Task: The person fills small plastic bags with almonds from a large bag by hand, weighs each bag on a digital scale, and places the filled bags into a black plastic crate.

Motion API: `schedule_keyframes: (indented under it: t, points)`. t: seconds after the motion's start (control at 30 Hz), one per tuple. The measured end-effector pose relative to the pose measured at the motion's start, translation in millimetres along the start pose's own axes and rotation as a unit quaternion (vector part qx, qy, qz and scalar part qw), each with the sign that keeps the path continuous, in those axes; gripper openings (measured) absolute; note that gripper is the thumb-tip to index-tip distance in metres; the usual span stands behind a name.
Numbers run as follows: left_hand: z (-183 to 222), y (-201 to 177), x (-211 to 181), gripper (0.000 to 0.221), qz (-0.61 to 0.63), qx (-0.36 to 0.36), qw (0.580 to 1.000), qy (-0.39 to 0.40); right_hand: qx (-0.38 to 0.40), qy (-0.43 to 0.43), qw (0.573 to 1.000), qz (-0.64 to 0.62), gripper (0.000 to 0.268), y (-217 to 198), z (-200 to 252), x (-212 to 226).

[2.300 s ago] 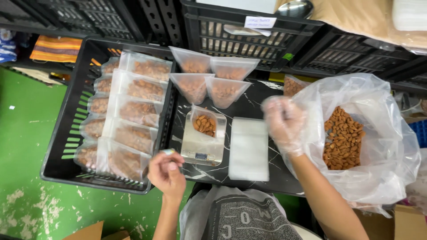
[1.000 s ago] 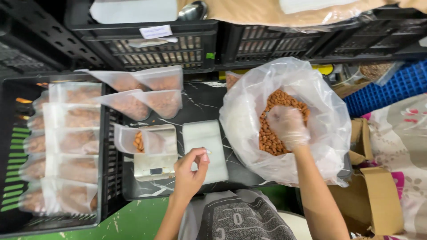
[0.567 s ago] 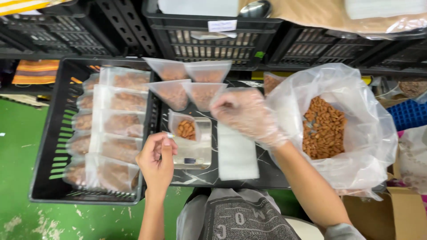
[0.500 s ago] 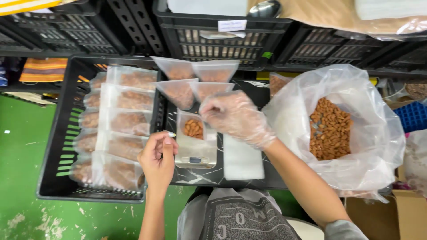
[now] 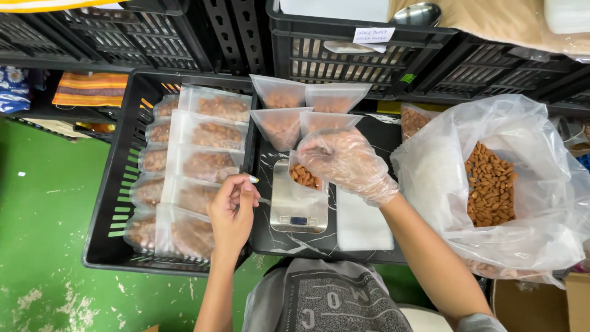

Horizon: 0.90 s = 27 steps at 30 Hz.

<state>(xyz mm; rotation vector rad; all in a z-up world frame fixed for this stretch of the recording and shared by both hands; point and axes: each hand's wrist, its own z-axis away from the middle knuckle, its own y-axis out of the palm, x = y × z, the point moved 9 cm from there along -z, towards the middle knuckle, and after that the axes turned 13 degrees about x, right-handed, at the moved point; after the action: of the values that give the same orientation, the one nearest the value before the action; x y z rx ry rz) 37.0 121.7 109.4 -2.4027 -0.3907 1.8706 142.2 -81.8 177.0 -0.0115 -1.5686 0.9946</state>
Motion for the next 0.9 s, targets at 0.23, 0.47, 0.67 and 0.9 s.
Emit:
schedule_keyframes:
  t: [0.23,0.47,0.67,0.9]
  points:
    - [4,-7,3,0.015,0.012,-0.014,1.000,-0.001,-0.070,-0.052,0.989,-0.116,0.017,-14,15,-18]
    - [26,-16,18,0.016,0.007,-0.036,0.999,-0.038,-0.148,0.016,0.977,-0.149,0.017,-31,44,-57]
    - [34,-17,33,0.016,0.003,-0.034,0.998,-0.058,-0.201,0.108,0.938,-0.261,0.036,-16,60,-101]
    - [28,-7,24,0.018,-0.005,-0.022,0.998,-0.062,-0.215,0.183,0.939,-0.194,0.052,-5,71,-133]
